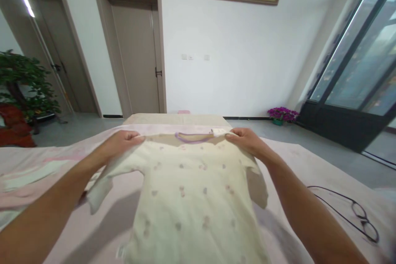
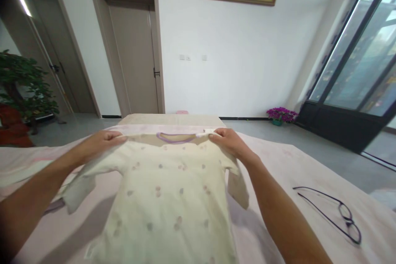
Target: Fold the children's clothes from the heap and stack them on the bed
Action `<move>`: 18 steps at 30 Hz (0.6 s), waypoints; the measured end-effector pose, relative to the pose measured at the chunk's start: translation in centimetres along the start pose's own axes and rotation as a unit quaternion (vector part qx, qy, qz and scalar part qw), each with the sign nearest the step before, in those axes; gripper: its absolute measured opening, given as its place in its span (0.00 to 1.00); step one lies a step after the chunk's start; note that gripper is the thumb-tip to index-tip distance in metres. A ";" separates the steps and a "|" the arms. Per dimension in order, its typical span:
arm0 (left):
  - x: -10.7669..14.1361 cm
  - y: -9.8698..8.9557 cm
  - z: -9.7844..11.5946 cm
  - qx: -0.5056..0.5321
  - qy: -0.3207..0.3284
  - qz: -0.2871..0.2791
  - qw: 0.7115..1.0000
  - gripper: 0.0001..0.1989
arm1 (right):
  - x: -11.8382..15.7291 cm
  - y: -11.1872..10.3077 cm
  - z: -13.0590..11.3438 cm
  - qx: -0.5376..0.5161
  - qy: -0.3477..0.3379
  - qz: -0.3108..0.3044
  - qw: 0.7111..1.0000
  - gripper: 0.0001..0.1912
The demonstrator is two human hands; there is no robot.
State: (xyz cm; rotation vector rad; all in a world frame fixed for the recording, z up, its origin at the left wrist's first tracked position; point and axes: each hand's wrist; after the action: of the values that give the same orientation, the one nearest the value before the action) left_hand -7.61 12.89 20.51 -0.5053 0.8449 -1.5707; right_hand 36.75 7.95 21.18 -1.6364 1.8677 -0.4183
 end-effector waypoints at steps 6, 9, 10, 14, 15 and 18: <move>-4.0 10.3 -7.4 -0.204 -0.052 -0.014 0.978 0.18 | -4.1 8.2 8.0 0.276 0.027 -0.034 0.960 0.17; -5.2 11.8 -8.9 -0.243 -0.071 -0.001 0.967 0.18 | -5.5 10.5 9.6 0.288 0.041 -0.022 0.957 0.17; -5.6 12.0 -9.1 -0.255 -0.074 0.004 0.964 0.18 | -6.0 11.0 9.8 0.290 0.047 -0.017 0.956 0.18; -6.2 13.4 -8.4 -0.300 -0.056 0.042 0.951 0.16 | -7.6 12.4 11.0 0.283 0.073 -0.016 0.956 0.19; -6.0 14.2 -7.9 -0.306 -0.041 0.053 0.950 0.17 | -7.8 12.5 11.4 0.275 0.081 -0.023 0.958 0.20; -4.9 17.2 -6.4 -0.301 0.029 0.059 0.951 0.20 | -7.8 12.0 12.7 0.240 0.103 -0.051 0.964 0.23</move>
State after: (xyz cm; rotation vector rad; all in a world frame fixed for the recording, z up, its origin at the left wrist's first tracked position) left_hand -0.07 18.93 4.11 -0.8259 1.3853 -1.2041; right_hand 35.75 19.72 6.12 -1.3954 1.6541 -1.0320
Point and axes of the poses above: each hand's wrist, its own x-axis away from the middle knuckle, its own y-axis out of the palm, z = x × y, and after that the axes turned 5 degrees about z, right-handed
